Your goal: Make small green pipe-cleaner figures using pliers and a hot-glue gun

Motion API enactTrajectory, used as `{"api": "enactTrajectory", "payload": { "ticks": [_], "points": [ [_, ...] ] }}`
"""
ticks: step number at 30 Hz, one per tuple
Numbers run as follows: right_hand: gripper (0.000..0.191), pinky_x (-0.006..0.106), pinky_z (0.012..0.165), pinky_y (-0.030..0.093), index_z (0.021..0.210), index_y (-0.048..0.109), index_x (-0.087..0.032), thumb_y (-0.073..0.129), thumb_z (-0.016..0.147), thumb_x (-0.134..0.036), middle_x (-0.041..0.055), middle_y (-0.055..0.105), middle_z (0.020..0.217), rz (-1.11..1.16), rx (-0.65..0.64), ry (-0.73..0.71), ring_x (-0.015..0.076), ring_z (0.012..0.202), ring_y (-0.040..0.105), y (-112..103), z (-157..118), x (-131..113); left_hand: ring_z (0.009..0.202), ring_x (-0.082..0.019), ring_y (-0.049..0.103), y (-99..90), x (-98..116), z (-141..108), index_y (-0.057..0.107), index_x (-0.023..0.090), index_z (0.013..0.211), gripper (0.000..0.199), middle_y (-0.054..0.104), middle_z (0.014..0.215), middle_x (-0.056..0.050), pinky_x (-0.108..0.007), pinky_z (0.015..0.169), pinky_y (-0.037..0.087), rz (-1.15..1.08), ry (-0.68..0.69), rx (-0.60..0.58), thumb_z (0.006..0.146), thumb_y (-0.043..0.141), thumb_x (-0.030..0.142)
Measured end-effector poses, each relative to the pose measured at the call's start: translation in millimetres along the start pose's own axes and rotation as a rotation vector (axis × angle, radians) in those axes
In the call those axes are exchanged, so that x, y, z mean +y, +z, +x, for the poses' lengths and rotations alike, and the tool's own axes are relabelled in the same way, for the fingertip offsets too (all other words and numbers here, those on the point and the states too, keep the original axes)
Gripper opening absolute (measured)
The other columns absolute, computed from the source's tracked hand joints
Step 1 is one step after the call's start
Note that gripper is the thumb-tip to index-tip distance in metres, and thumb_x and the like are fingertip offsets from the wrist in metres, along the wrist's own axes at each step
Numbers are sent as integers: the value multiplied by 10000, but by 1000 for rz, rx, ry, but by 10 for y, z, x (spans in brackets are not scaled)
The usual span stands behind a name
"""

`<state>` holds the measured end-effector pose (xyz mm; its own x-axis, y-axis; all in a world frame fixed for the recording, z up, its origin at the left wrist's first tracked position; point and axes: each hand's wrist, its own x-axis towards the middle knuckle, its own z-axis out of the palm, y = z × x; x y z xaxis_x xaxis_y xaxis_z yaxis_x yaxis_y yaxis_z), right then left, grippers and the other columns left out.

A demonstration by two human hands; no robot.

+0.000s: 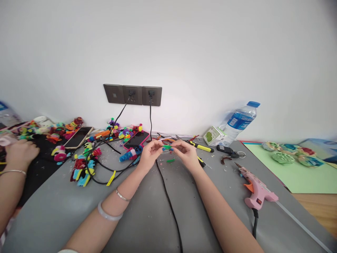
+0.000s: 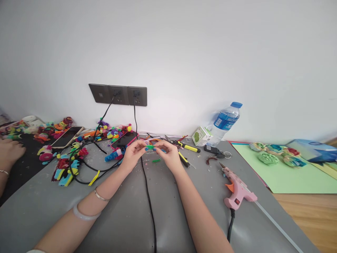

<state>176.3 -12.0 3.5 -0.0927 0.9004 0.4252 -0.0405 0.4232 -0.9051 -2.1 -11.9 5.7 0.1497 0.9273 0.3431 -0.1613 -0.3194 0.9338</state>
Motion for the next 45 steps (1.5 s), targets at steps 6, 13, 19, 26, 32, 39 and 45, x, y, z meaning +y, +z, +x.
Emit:
{"api": "enactTrajectory", "payload": {
  "ticks": [6,13,19,26,32,39,45],
  "points": [
    [206,353,752,558,828,712,-227,769,763,-414,51,690,842,-8,4,-57,202,827,655,3,5,-14,799,-159,608,-5,-4,-26,635,167,861,277,624,857,-45,-274,751,511,33,73,7,785,723,418],
    [230,351,733,555,868,702,-230,751,776,-436,55,683,874,-41,2,-66,196,800,637,4,4,-37,781,-149,602,1,48,-48,623,186,924,203,635,914,-45,-256,723,499,127,113,-4,802,695,332],
    [253,357,787,548,970,685,-234,744,792,-404,53,682,935,-49,-20,-57,183,801,640,12,-5,-50,824,-171,618,-3,46,-51,665,189,1014,202,679,1035,-88,-264,704,489,249,162,-60,818,649,232],
    [227,349,783,535,902,662,-227,724,809,-425,44,674,882,-78,-39,-71,185,812,629,26,-4,-55,818,-179,627,2,42,-41,675,185,956,181,687,1012,-82,-264,688,498,247,139,-51,777,656,188],
    [222,335,761,519,907,657,-228,714,816,-421,40,667,888,-122,-48,-89,179,789,617,24,-6,-42,785,-171,621,-1,22,-30,692,181,902,134,685,957,-75,-262,672,494,254,130,-32,775,648,181],
    [197,337,750,501,912,663,-225,707,827,-398,43,673,898,-144,-56,-84,183,784,616,24,-17,-49,782,-166,628,10,31,-44,667,187,954,177,689,973,-71,-255,663,487,223,111,-14,779,659,209],
    [160,330,745,494,919,668,-224,700,840,-360,40,678,893,-160,-67,-91,182,784,615,22,-20,-58,736,-149,604,17,41,-44,639,189,907,135,674,933,-54,-248,653,481,225,120,-12,780,662,231]
  ]
}}
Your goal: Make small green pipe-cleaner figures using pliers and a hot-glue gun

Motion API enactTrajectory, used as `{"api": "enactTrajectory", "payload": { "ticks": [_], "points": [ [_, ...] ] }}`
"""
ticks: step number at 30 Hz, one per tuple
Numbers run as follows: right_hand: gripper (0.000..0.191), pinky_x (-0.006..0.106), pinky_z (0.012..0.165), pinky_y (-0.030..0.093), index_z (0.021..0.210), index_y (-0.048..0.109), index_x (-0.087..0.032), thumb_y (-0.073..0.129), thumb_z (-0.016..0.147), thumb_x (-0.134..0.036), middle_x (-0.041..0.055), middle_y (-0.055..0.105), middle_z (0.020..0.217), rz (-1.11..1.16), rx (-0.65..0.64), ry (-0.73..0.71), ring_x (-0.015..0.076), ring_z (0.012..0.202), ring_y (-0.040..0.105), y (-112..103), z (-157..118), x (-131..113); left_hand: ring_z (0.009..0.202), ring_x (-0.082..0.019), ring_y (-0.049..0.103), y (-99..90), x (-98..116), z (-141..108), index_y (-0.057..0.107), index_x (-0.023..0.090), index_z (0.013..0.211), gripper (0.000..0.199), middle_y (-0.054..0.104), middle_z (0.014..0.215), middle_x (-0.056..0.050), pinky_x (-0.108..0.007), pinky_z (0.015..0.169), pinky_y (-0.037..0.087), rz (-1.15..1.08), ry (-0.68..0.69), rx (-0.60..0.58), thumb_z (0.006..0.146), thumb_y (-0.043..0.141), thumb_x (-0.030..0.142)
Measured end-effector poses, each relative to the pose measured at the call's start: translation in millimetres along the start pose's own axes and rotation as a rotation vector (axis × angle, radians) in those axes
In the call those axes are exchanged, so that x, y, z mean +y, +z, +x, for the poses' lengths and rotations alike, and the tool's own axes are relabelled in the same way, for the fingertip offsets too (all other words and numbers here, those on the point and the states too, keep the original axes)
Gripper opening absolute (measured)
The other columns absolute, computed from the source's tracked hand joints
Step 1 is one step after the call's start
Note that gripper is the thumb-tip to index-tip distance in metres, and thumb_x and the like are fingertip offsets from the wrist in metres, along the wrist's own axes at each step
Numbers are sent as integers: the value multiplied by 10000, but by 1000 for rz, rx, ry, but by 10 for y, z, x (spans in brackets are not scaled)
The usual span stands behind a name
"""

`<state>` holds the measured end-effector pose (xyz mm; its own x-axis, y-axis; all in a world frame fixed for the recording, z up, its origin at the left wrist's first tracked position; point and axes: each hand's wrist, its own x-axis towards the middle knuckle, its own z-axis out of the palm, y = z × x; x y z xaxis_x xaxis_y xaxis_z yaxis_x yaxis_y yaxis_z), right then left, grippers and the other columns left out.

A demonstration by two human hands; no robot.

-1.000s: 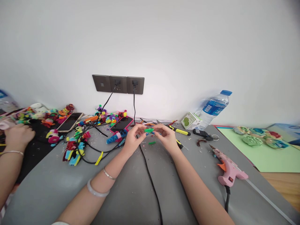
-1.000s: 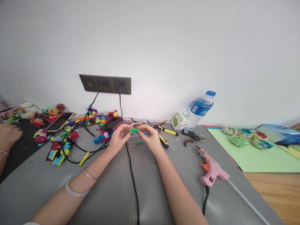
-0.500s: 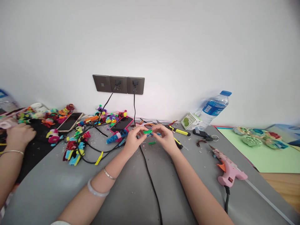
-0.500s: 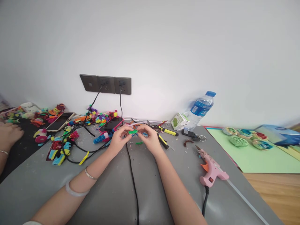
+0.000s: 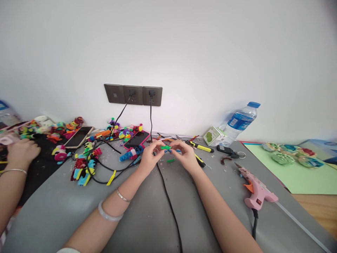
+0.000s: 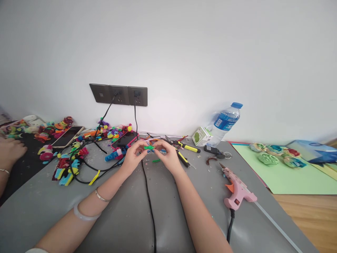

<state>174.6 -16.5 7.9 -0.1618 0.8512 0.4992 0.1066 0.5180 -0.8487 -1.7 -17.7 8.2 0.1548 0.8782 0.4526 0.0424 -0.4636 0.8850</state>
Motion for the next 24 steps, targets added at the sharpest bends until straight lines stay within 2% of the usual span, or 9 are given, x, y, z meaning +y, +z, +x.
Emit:
{"api": "enactTrajectory", "payload": {
  "ticks": [10,18,24],
  "points": [
    [127,331,793,527,951,666,-223,664,880,-328,52,681,941,22,-66,-78,189,880,635,-10,5,-18,698,-130,588,-25,-25,-2,619,172,885,112,658,848,-32,-237,666,477,43,25,-35,820,647,258],
    [149,323,772,527,910,647,-213,681,851,-346,42,675,911,27,-63,-33,173,815,631,9,-1,-25,703,-131,601,-17,28,-22,592,173,923,119,651,820,-29,-233,672,477,38,41,-67,850,624,262],
    [146,306,730,519,877,635,-203,679,835,-335,35,663,860,45,-80,12,163,773,615,6,-5,-30,694,-127,597,-19,15,-18,590,169,881,120,636,800,-27,-228,664,472,16,42,-75,846,636,274]
  ]
}}
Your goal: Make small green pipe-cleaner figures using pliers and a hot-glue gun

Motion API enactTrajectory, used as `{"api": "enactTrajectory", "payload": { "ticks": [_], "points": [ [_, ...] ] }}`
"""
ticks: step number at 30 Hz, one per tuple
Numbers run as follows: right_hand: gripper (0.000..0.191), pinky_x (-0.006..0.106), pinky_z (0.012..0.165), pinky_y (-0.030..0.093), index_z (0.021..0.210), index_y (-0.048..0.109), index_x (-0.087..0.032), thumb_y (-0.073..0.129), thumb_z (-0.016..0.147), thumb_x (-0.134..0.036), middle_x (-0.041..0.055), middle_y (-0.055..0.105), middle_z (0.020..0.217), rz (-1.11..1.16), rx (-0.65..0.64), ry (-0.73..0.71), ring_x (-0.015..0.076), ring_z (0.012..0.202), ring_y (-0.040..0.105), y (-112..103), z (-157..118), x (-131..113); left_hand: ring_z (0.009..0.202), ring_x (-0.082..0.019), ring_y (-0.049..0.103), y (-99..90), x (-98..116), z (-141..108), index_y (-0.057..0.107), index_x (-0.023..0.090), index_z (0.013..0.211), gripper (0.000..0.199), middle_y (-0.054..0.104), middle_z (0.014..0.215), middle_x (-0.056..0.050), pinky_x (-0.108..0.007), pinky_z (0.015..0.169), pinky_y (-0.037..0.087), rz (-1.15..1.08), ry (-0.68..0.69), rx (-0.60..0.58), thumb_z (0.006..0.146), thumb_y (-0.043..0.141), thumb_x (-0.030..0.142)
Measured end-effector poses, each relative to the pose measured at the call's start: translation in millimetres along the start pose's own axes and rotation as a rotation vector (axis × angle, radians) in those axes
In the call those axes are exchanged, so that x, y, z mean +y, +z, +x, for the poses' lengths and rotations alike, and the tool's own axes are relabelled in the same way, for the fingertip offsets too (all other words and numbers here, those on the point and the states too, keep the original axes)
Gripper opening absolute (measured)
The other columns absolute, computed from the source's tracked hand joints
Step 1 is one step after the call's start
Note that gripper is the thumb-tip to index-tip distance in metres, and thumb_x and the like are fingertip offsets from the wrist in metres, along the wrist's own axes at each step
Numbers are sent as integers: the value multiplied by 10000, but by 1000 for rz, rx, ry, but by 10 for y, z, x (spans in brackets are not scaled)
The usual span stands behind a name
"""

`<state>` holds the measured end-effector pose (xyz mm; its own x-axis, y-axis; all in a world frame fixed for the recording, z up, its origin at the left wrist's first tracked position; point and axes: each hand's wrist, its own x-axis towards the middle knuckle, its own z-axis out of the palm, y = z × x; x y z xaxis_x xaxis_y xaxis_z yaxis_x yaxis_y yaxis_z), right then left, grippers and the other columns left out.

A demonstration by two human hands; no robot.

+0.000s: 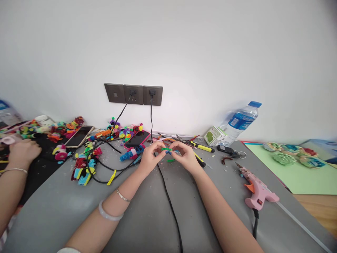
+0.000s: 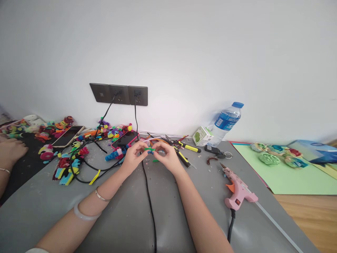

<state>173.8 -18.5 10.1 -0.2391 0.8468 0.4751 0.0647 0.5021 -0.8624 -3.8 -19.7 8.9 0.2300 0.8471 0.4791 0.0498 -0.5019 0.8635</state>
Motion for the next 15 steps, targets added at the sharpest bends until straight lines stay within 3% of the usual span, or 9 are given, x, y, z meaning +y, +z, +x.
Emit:
{"api": "enactTrajectory", "payload": {
  "ticks": [15],
  "points": [
    [215,321,766,517,848,631,-208,686,825,-414,36,653,845,52,-3,31,177,803,626,15,5,16,726,-150,668,19,-66,-4,587,164,840,262,646,785,-30,-255,691,534,-176,-79,14,821,701,400]
  ]
}}
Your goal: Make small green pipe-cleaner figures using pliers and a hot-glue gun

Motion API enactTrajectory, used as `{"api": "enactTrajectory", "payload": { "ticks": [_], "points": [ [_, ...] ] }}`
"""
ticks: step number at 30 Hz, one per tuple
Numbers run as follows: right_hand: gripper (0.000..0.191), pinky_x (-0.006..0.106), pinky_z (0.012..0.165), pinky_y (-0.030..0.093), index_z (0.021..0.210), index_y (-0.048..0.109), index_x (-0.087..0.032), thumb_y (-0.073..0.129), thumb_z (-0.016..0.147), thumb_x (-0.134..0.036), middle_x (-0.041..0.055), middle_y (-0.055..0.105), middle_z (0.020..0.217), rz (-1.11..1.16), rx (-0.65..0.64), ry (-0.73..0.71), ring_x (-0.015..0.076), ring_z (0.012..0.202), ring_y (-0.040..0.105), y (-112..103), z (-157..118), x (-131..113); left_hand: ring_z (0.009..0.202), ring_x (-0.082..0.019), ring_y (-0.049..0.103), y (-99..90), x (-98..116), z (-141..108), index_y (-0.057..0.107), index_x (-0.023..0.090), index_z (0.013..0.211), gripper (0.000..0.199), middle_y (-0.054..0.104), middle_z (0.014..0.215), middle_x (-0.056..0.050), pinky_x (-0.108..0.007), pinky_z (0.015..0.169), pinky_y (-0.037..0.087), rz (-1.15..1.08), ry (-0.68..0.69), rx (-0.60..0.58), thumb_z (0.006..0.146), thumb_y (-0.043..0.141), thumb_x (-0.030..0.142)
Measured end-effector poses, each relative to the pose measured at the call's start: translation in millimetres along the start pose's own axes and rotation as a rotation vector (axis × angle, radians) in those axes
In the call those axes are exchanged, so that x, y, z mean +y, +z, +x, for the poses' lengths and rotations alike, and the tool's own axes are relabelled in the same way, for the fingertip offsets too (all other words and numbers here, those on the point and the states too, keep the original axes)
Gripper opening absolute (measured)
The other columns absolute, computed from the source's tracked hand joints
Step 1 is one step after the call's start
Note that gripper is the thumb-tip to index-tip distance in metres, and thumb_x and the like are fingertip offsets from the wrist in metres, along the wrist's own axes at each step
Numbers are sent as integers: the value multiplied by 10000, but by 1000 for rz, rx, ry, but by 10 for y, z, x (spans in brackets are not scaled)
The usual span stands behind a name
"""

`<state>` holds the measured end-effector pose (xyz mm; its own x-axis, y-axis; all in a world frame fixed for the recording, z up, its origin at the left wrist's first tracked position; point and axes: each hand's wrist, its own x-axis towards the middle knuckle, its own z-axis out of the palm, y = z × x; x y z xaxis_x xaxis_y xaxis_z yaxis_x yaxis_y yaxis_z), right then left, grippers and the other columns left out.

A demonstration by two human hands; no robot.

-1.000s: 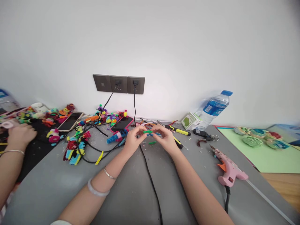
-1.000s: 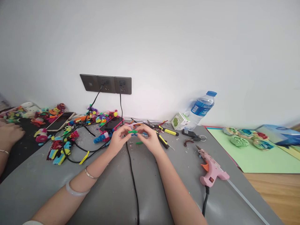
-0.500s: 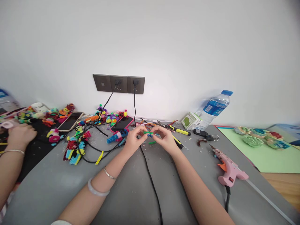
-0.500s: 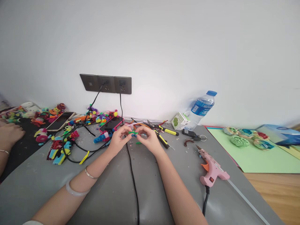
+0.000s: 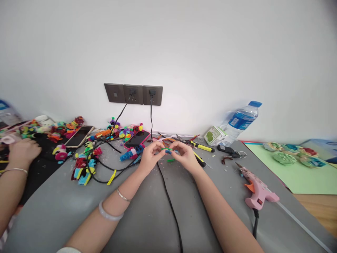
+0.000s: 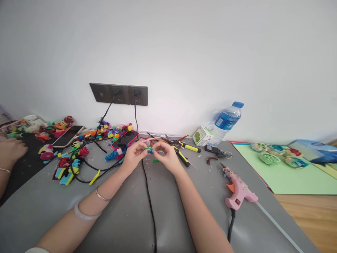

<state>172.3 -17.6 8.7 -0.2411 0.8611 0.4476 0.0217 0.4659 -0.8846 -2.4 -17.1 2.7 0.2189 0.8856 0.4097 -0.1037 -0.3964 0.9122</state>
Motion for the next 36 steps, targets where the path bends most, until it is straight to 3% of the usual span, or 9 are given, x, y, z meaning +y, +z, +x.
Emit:
{"api": "enactTrajectory", "payload": {
  "ticks": [10,21,31,36],
  "points": [
    [191,319,768,505,839,634,-201,697,823,-380,34,653,837,6,4,-1,172,794,615,-3,4,1,716,-142,671,15,-14,11,585,163,832,282,642,780,-22,-265,701,569,-80,-7,4,804,722,408],
    [226,334,755,519,847,647,-205,696,822,-424,49,680,857,-51,55,-11,187,801,632,5,10,-13,766,-144,645,23,1,2,574,173,884,293,630,814,-24,-258,724,539,-17,-3,44,802,712,419],
    [81,314,716,466,926,634,-217,632,845,-228,31,652,867,-223,151,-106,169,758,583,-22,5,-44,896,-171,664,-7,-4,6,581,177,1000,236,668,919,-56,-275,790,547,7,-7,40,806,681,267],
    [87,313,696,457,902,608,-219,592,833,-169,37,639,863,-275,140,-129,172,759,570,-28,14,-66,904,-180,654,-7,-13,16,616,163,1027,270,666,951,-78,-298,817,552,21,-11,34,806,688,302]
  ]
}}
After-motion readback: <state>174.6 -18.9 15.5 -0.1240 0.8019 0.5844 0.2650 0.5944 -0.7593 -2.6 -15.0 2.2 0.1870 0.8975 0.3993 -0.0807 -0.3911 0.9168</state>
